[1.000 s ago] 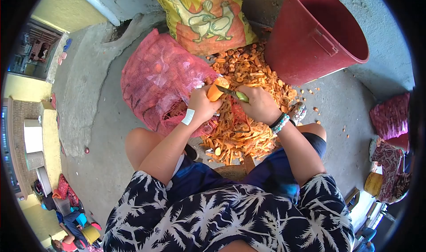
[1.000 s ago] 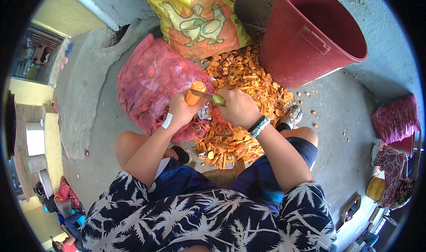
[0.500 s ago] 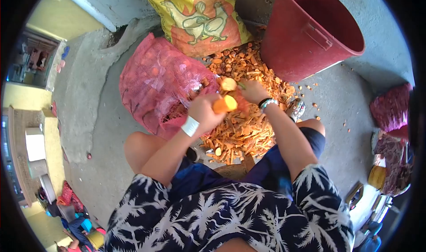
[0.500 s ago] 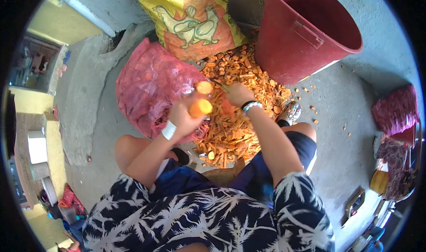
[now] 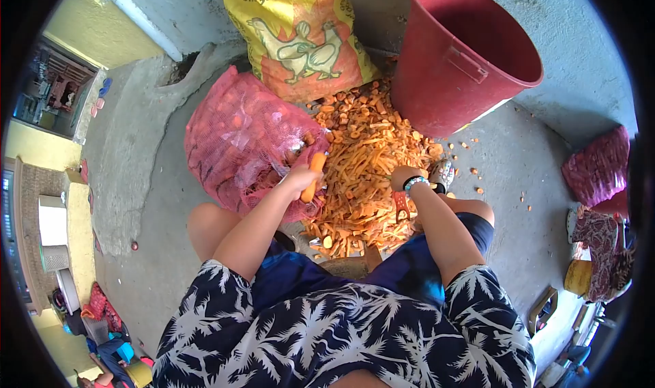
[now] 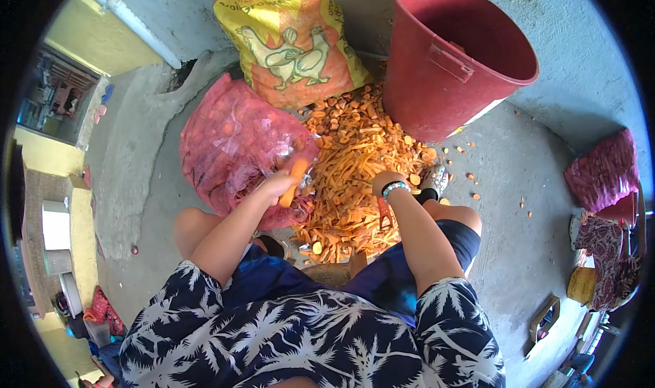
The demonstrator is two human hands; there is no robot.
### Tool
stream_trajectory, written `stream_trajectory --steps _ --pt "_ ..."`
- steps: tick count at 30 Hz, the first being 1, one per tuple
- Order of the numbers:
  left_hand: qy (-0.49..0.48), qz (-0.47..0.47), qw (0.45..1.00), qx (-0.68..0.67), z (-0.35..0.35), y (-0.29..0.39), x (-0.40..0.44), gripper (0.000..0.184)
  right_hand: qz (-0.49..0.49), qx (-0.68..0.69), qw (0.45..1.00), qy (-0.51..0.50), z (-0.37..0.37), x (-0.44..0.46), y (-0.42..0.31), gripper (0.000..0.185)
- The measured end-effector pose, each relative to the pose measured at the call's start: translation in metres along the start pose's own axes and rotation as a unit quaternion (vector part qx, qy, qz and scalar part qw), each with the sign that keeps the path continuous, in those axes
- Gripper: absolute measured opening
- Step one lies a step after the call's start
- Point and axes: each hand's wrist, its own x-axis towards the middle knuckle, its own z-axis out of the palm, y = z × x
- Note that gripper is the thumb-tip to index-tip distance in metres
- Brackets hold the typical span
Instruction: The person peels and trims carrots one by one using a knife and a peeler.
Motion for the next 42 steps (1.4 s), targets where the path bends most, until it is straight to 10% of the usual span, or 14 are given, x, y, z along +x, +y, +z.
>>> stream_trajectory --steps 3,8,11,16,18,19,20,21,23,26,28,30,32,42 --pt "-0.022 0.088 0.994 -0.053 0.056 0.127 -0.059 0.018 -0.013 0.007 1.0 -0.026 0.004 0.003 0.002 0.027" --pt "-0.126 0.427 0.835 -0.323 0.054 0.26 -0.121 0.051 -0.025 0.04 0.999 -0.012 0.017 0.002 0.004 0.032" --pt "0.017 0.536 0.839 -0.089 0.003 0.244 -0.109 0.054 -0.012 0.053 0.998 0.025 0.0 -0.002 -0.003 0.035" --pt "0.195 0.172 0.937 0.234 -0.103 0.081 -0.009 0.035 -0.045 0.084 0.989 0.11 -0.051 -0.039 -0.035 0.031" --pt "0.212 0.168 0.857 0.439 -0.12 -0.028 0.044 0.034 -0.072 0.078 0.987 0.123 -0.057 -0.036 -0.04 0.031" --pt "0.108 0.142 0.685 0.706 -0.134 -0.092 0.079 0.033 -0.099 0.072 0.983 0.134 -0.062 -0.034 -0.043 0.031" --pt "0.117 0.017 0.818 0.563 -0.123 -0.117 0.076 0.033 -0.098 0.08 0.984 0.123 -0.072 -0.032 -0.046 0.031" --pt "0.01 -0.022 0.677 0.736 -0.106 -0.137 0.066 0.034 -0.097 0.079 0.985 0.118 -0.08 -0.029 -0.048 0.031" --pt "0.142 -0.056 0.805 0.573 -0.09 -0.251 0.08 0.034 -0.098 0.101 0.978 0.151 -0.095 -0.022 -0.052 0.03" --pt "0.0 -0.048 0.761 0.647 -0.054 -0.2 0.044 0.038 -0.108 0.118 0.977 0.14 -0.11 -0.012 -0.058 0.029" --pt "-0.108 -0.252 0.905 0.325 -0.066 -0.156 0.058 0.045 -0.115 0.114 0.978 0.133 -0.113 -0.008 -0.061 0.028" --pt "0.233 -0.118 0.912 0.317 -0.095 -0.182 0.098 0.043 -0.125 0.114 0.976 0.135 -0.11 -0.003 -0.064 0.028" --pt "0.327 -0.166 0.866 0.341 -0.119 -0.156 0.104 0.039 -0.134 0.114 0.975 0.138 -0.108 0.001 -0.064 0.028" --pt "0.327 -0.075 0.761 0.555 -0.137 -0.173 0.116 0.043 -0.126 0.157 0.971 0.125 -0.092 0.007 -0.053 0.029"
